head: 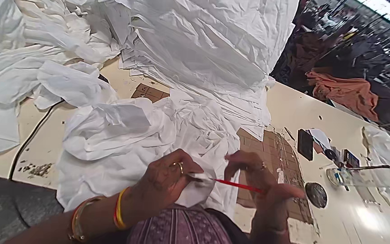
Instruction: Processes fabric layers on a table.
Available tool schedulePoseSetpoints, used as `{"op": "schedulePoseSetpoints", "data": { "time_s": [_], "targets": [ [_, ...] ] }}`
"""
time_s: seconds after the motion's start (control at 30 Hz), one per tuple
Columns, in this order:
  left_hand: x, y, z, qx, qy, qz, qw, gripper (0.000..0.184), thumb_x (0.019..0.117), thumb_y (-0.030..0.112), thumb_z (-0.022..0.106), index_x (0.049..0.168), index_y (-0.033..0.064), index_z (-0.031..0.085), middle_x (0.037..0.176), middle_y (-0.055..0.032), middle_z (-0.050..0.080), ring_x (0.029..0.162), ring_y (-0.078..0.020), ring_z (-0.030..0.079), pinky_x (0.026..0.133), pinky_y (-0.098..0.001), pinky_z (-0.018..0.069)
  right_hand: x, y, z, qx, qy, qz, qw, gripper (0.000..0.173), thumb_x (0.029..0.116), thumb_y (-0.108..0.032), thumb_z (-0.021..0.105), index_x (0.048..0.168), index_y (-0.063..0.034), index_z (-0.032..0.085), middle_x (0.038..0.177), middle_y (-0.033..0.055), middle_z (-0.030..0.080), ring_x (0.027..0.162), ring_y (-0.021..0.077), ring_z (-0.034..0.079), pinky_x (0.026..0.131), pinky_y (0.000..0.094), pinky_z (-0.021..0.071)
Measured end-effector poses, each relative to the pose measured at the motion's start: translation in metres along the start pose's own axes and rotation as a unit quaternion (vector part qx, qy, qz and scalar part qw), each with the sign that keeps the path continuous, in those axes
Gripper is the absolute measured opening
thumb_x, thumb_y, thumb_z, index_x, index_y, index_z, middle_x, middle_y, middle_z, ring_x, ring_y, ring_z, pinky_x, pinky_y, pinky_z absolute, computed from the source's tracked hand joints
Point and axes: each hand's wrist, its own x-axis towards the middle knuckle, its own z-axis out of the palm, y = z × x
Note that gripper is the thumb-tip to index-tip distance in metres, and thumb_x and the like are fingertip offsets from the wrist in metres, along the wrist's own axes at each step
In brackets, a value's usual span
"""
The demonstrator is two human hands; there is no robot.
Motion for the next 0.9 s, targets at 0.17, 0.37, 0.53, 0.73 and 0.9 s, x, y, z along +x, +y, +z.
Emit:
{"op": "schedulePoseSetpoints", "data": {
  "time_s": [0.17,0.37,0.53,0.73,0.9],
  "targets": [
    [-0.001,0.0,-0.002,0.005,0.009,-0.002,1.0,0.009,0.0984,0.011,0.061,0.095,0.005,0.068,0.092,-0.0085,0.064,0.089,-0.0013,0.061,0.082,-0.005,0.0449,-0.009,-0.003,0.018,0.161,0.011,-0.018,0.987,0.061,0.1078,-0.055,0.028,0.113,-0.0172,0.074,0.1,-0.0086,0.077,0.092,-0.0005,0.07,0.085,0.0178,0.0553],
    [-0.006,0.001,0.001,-0.036,0.02,-0.052,0.998,0.011,0.0938,0.014,0.067,0.091,0.0062,0.075,0.088,-0.0049,0.076,0.085,0.0036,0.068,0.078,-0.0072,0.0501,-0.009,0.007,0.047,-0.17,0.089,-0.145,0.971,0.011,0.1028,-0.017,0.058,0.107,-0.0101,0.065,0.099,-0.0021,0.062,0.099,0.0015,0.063,0.097,0.0195,0.0527],
    [-0.009,0.001,0.0,-0.034,0.014,-0.069,0.997,0.015,0.0933,0.016,0.068,0.09,0.0044,0.076,0.084,-0.0067,0.076,0.077,0.0043,0.067,0.073,-0.0064,0.049,-0.011,0.006,0.052,-0.217,0.077,-0.181,0.956,0.012,0.1059,-0.018,0.052,0.1,-0.0098,0.057,0.091,0.0013,0.056,0.091,0.0038,0.057,0.086,0.0122,0.0451],
    [-0.008,0.002,0.0,0.004,0.021,-0.044,0.999,0.013,0.093,0.014,0.068,0.089,0.0053,0.076,0.084,-0.0075,0.076,0.081,0.0005,0.069,0.077,-0.0079,0.049,-0.011,0.007,0.054,-0.234,0.079,-0.175,0.953,0.01,0.1041,-0.016,0.053,0.097,-0.0099,0.056,0.09,0.0008,0.056,0.091,0.0038,0.057,0.087,0.0119,0.0447],
    [-0.007,0.001,0.0,0.009,0.025,-0.028,0.999,0.011,0.0913,0.01,0.067,0.087,0.0052,0.076,0.085,-0.0078,0.077,0.084,-0.0002,0.069,0.079,-0.0081,0.049,-0.011,0.008,0.054,-0.235,0.077,-0.173,0.953,0.009,0.1035,-0.015,0.053,0.097,-0.0099,0.055,0.089,0.0012,0.056,0.089,0.0037,0.057,0.086,0.0115,0.0449]
  ]
}}
